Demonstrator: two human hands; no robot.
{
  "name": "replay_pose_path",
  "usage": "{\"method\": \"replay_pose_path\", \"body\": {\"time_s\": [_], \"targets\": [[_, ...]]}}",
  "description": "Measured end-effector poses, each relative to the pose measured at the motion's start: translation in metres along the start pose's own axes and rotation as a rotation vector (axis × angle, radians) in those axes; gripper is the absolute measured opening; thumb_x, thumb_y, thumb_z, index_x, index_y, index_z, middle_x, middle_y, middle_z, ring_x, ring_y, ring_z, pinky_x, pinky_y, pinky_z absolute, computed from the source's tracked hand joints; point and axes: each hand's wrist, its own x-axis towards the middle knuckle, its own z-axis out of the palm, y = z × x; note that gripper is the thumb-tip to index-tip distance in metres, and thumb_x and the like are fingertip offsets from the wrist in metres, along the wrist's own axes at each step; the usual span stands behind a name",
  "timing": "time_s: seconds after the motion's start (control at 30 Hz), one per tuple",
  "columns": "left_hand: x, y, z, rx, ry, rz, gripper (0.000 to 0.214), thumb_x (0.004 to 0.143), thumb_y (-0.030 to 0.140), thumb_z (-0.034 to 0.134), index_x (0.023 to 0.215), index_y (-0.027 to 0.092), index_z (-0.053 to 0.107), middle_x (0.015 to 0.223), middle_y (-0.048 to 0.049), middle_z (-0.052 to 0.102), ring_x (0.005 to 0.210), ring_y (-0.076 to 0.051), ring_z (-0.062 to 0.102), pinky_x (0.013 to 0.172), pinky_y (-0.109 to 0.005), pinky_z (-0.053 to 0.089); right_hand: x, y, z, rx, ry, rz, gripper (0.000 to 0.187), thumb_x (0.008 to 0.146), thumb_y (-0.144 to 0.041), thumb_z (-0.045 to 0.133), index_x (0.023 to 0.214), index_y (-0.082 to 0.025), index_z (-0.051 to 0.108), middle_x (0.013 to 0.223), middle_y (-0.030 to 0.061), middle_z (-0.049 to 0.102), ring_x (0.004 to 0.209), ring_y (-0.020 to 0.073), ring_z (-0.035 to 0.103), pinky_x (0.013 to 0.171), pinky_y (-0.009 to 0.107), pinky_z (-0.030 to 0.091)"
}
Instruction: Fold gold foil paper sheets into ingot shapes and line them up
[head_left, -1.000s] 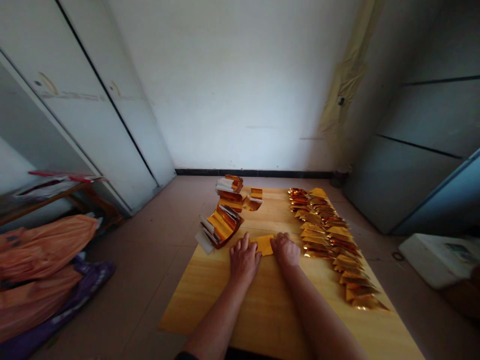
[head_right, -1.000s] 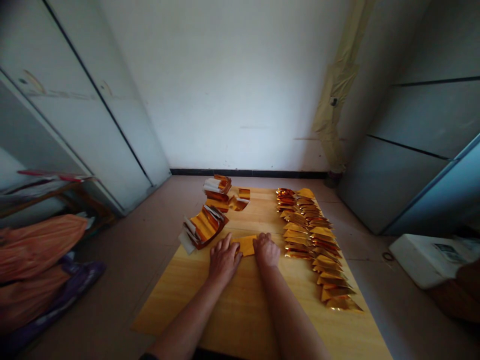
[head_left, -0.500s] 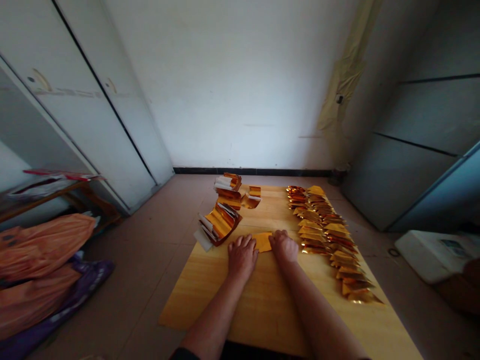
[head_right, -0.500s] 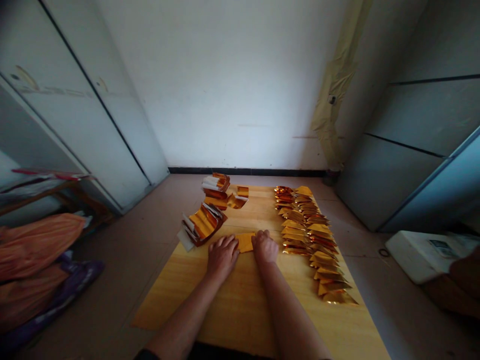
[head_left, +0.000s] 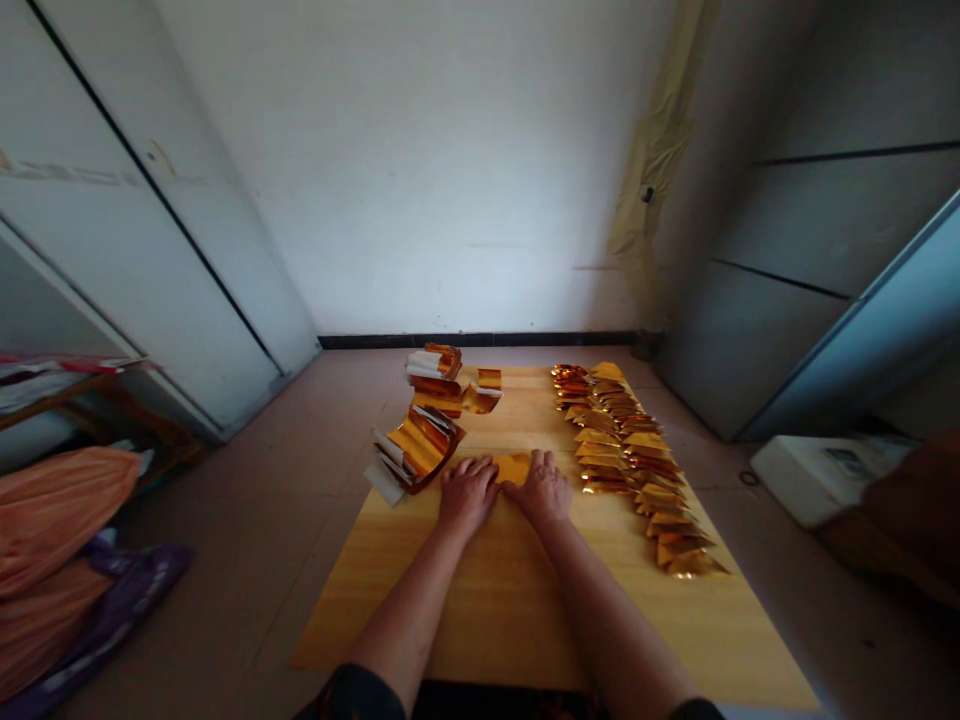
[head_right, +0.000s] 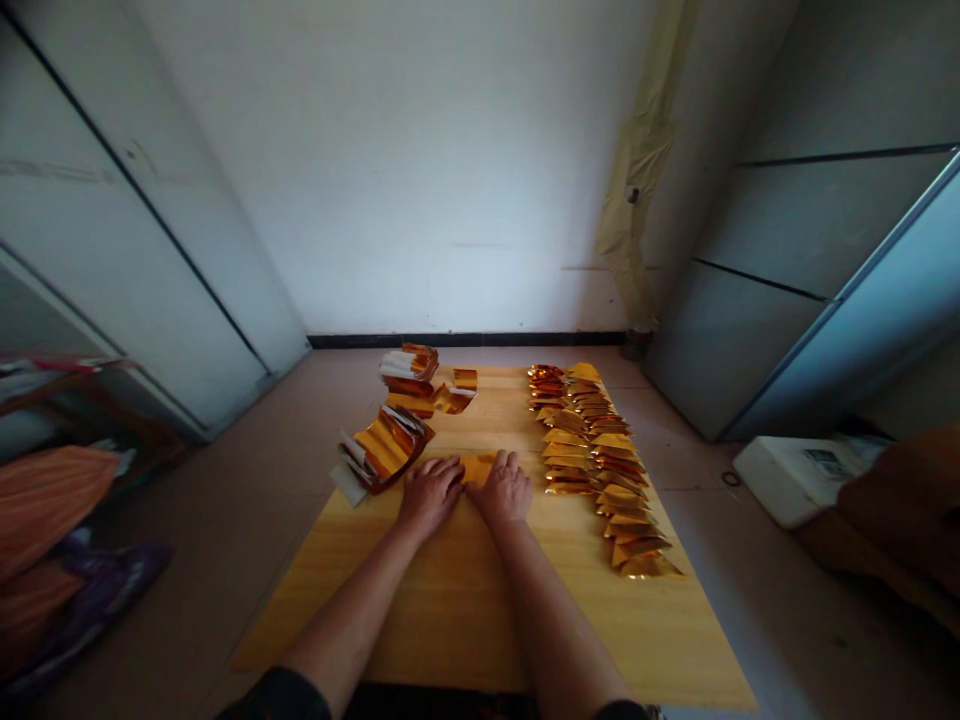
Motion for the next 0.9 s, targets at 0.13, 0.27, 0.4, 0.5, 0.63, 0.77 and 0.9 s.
{"method": "replay_pose_path", "body": {"time_s": [0.13, 0.27, 0.4, 0.5, 0.63, 0.77, 0.9], "targets": [[-0.001, -0.002, 0.002, -0.011, 0.009, 0.009, 0.029, 0.086, 0.032, 0.050, 0.114, 0.034, 0.058, 0.131, 0.0013, 0.056, 0.119, -0.023, 0.046, 0.092, -0.040, 0.034, 0.001, -0.001, -0.004, 0.020, -0.029, 0.003, 0.055, 0.065, -0.051, 0.068, 0.107, -0.020, 0.049, 0.105, 0.0076, 0.055, 0.091, 0.0224, 0.060, 0.070, 0.029, 0.041], [-0.002, -0.002, 0.001, -0.016, 0.024, 0.014, 0.031, 0.084, 0.034, 0.051, 0.114, 0.034, 0.059, 0.132, 0.0021, 0.055, 0.118, -0.023, 0.046, 0.093, -0.041, 0.034, 0.002, 0.005, -0.006, 0.037, -0.067, -0.018, 0.053, 0.067, -0.049, 0.067, 0.108, -0.020, 0.049, 0.108, 0.0070, 0.054, 0.090, 0.0207, 0.060, 0.069, 0.028, 0.040], [-0.004, -0.002, 0.000, -0.030, 0.020, 0.021, 0.034, 0.082, 0.038, 0.054, 0.116, 0.034, 0.058, 0.133, 0.0019, 0.054, 0.119, -0.024, 0.045, 0.094, -0.041, 0.034, 0.006, 0.011, -0.006, 0.076, -0.114, -0.027, 0.046, 0.069, -0.043, 0.066, 0.106, -0.021, 0.050, 0.110, 0.0054, 0.053, 0.087, 0.0178, 0.060, 0.066, 0.026, 0.038], [-0.004, -0.002, 0.001, -0.040, 0.014, 0.013, 0.034, 0.081, 0.037, 0.054, 0.116, 0.035, 0.057, 0.133, 0.0032, 0.053, 0.119, -0.023, 0.045, 0.095, -0.042, 0.033, 0.009, 0.014, -0.005, 0.112, -0.132, -0.006, 0.042, 0.071, -0.039, 0.064, 0.106, -0.021, 0.050, 0.109, 0.0047, 0.052, 0.085, 0.0158, 0.059, 0.064, 0.024, 0.037], [-0.003, -0.003, 0.003, -0.054, -0.002, 0.004, 0.034, 0.084, 0.030, 0.050, 0.117, 0.036, 0.056, 0.134, 0.0048, 0.052, 0.120, -0.022, 0.044, 0.097, -0.043, 0.031, 0.013, 0.018, -0.004, 0.127, -0.149, 0.005, 0.038, 0.071, -0.037, 0.064, 0.104, -0.021, 0.052, 0.109, 0.0043, 0.052, 0.083, 0.0148, 0.058, 0.063, 0.023, 0.037], [-0.002, -0.003, 0.002, -0.069, -0.035, 0.001, 0.036, 0.084, 0.024, 0.047, 0.118, 0.036, 0.055, 0.136, 0.0055, 0.051, 0.121, -0.022, 0.042, 0.098, -0.045, 0.029, 0.018, 0.025, -0.004, 0.163, -0.137, 0.021, 0.038, 0.071, -0.030, 0.063, 0.106, -0.018, 0.055, 0.109, 0.0060, 0.053, 0.082, 0.0154, 0.057, 0.064, 0.023, 0.039], [-0.003, -0.004, 0.000, -0.079, -0.045, 0.022, 0.040, 0.084, 0.019, 0.046, 0.120, 0.037, 0.052, 0.138, 0.0056, 0.049, 0.122, -0.021, 0.041, 0.097, -0.045, 0.029, 0.021, 0.034, -0.002, 0.212, -0.095, -0.003, 0.037, 0.069, -0.021, 0.064, 0.105, -0.017, 0.059, 0.109, 0.0080, 0.054, 0.086, 0.0166, 0.056, 0.070, 0.023, 0.041]]}}
